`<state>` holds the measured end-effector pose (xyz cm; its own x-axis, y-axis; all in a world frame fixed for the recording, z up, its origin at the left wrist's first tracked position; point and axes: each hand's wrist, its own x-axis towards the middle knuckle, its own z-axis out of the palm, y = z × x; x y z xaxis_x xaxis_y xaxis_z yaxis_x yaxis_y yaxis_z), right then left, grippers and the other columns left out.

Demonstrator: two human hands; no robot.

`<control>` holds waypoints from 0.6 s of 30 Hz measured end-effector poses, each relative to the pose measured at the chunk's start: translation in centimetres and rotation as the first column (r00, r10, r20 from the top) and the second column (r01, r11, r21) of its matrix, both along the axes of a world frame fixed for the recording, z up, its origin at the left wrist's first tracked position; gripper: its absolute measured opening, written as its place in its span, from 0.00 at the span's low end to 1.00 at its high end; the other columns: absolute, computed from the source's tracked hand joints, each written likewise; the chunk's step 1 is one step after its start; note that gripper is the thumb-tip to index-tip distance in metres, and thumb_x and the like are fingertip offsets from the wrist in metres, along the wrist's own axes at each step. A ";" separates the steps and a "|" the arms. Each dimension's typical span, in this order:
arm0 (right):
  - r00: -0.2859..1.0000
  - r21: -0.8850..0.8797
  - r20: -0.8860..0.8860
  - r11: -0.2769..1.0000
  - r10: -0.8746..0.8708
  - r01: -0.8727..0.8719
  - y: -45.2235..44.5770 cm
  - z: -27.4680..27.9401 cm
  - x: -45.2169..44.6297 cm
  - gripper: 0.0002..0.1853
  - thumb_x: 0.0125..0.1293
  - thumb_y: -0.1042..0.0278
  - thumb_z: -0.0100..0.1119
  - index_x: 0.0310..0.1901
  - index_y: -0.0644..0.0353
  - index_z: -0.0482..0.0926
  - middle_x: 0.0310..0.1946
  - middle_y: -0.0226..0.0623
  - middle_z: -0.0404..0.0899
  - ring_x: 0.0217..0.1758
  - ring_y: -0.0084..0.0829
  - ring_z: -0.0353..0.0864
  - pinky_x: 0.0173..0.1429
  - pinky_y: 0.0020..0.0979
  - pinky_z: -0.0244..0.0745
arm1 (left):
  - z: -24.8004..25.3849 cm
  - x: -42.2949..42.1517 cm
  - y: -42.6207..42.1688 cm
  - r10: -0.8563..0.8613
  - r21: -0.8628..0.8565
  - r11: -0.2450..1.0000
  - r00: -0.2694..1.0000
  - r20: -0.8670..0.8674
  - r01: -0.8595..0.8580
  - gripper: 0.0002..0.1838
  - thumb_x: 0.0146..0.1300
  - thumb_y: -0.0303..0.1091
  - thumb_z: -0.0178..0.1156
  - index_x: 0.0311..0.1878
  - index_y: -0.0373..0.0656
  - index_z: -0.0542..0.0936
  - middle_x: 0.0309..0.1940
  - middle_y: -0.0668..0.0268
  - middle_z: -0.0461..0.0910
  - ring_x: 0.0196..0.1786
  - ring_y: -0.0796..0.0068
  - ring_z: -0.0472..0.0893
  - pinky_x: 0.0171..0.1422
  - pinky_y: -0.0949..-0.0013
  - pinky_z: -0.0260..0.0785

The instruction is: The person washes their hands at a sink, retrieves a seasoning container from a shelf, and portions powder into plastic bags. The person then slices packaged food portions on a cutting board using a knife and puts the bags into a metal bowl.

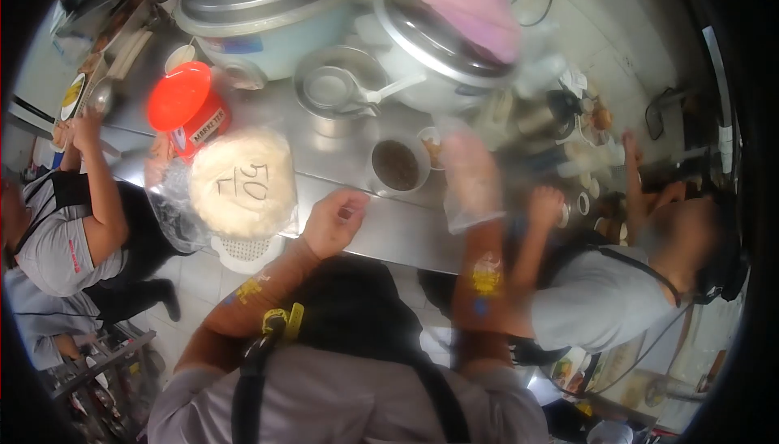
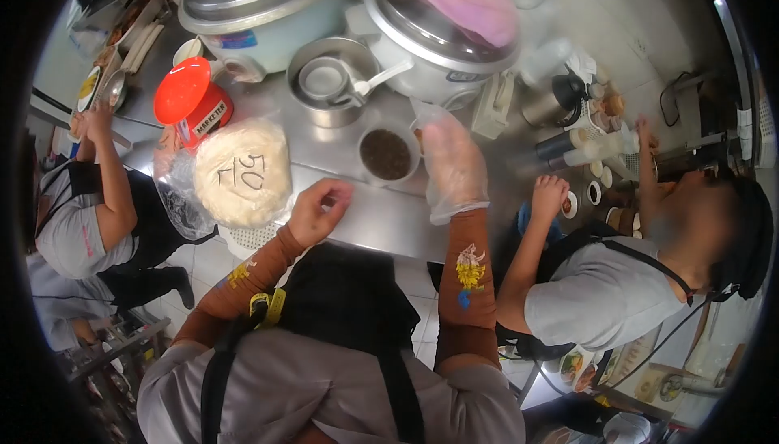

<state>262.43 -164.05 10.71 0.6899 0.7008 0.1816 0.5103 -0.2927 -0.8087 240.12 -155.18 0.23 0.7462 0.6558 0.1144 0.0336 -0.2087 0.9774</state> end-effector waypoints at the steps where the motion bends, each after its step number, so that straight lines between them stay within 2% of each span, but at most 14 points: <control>1: 0.999 -0.083 0.048 0.997 0.002 0.002 0.1 -0.2 0.5 0.16 0.70 0.57 0.53 0.44 0.63 0.80 0.37 0.39 0.81 0.43 0.30 0.79 0.48 0.33 0.72 | 0.2 -0.3 0.3 0.006 0.010 1.000 1.000 0.004 -0.006 0.12 0.61 0.23 0.61 0.49 0.38 0.78 0.38 0.64 0.82 0.42 0.77 0.81 0.45 0.74 0.74; 3: 0.990 -0.250 0.143 0.968 0.019 0.018 0.0 -2.0 2.1 0.14 0.68 0.59 0.55 0.43 0.61 0.81 0.34 0.41 0.81 0.40 0.32 0.80 0.47 0.34 0.73 | -0.2 -0.7 0.6 0.035 -0.012 0.999 0.999 0.000 -0.035 0.12 0.61 0.23 0.61 0.49 0.38 0.78 0.37 0.63 0.82 0.41 0.77 0.81 0.44 0.74 0.74; 6: 0.988 -0.501 0.146 0.865 0.060 0.021 1.7 -3.9 2.6 0.16 0.63 0.57 0.57 0.47 0.57 0.82 0.47 0.50 0.81 0.49 0.47 0.81 0.53 0.39 0.74 | -2.1 -0.6 1.3 0.060 0.034 0.998 0.998 -0.004 -0.060 0.13 0.61 0.24 0.60 0.50 0.37 0.77 0.37 0.63 0.81 0.40 0.77 0.80 0.44 0.74 0.74; 9: 1.000 -0.445 -0.004 0.896 0.011 -0.011 2.6 -3.2 0.4 0.14 0.62 0.58 0.57 0.45 0.57 0.83 0.46 0.49 0.81 0.49 0.49 0.80 0.52 0.40 0.75 | -4.1 0.9 1.7 0.060 0.084 0.995 0.998 -0.010 -0.059 0.17 0.60 0.24 0.60 0.53 0.37 0.74 0.38 0.62 0.80 0.38 0.76 0.80 0.43 0.73 0.74; 12: 0.942 -0.503 0.237 0.859 0.239 -0.091 3.7 -5.6 2.5 0.13 0.61 0.60 0.57 0.44 0.55 0.82 0.46 0.48 0.81 0.50 0.49 0.80 0.52 0.41 0.76 | -4.2 2.6 2.3 0.020 0.092 0.996 1.000 0.002 -0.020 0.24 0.58 0.24 0.61 0.59 0.39 0.70 0.41 0.60 0.79 0.37 0.74 0.80 0.42 0.71 0.75; 15: 0.799 -0.660 0.307 0.720 0.518 -0.213 4.2 -5.8 2.8 0.11 0.61 0.64 0.56 0.44 0.53 0.81 0.45 0.48 0.81 0.51 0.49 0.79 0.54 0.40 0.76 | -4.0 3.2 2.2 0.002 0.029 1.000 1.000 -0.016 -0.001 0.32 0.56 0.24 0.62 0.65 0.41 0.65 0.45 0.57 0.77 0.37 0.72 0.80 0.42 0.70 0.75; 16: 0.769 -0.624 0.338 0.741 0.542 -0.249 4.3 -5.0 2.1 0.11 0.61 0.65 0.55 0.44 0.55 0.81 0.44 0.48 0.81 0.48 0.49 0.79 0.51 0.41 0.76 | -4.0 3.3 2.1 0.002 0.000 1.000 1.000 -0.024 -0.002 0.34 0.55 0.24 0.63 0.67 0.41 0.63 0.46 0.56 0.76 0.37 0.71 0.79 0.42 0.70 0.75; 18: 0.702 -0.553 0.408 0.770 0.583 -0.318 4.4 -3.3 0.8 0.11 0.61 0.68 0.52 0.43 0.59 0.80 0.41 0.48 0.80 0.43 0.49 0.80 0.45 0.43 0.75 | -4.7 3.7 1.8 0.040 0.054 0.998 0.999 0.012 -0.041 0.37 0.55 0.24 0.63 0.69 0.41 0.61 0.51 0.55 0.74 0.37 0.70 0.80 0.42 0.69 0.75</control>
<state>263.20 -159.65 7.42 0.1462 0.9889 0.0264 0.9665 -0.1371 -0.2172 243.84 -153.42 -4.50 0.7175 0.6783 0.1584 0.0328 -0.2600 0.9651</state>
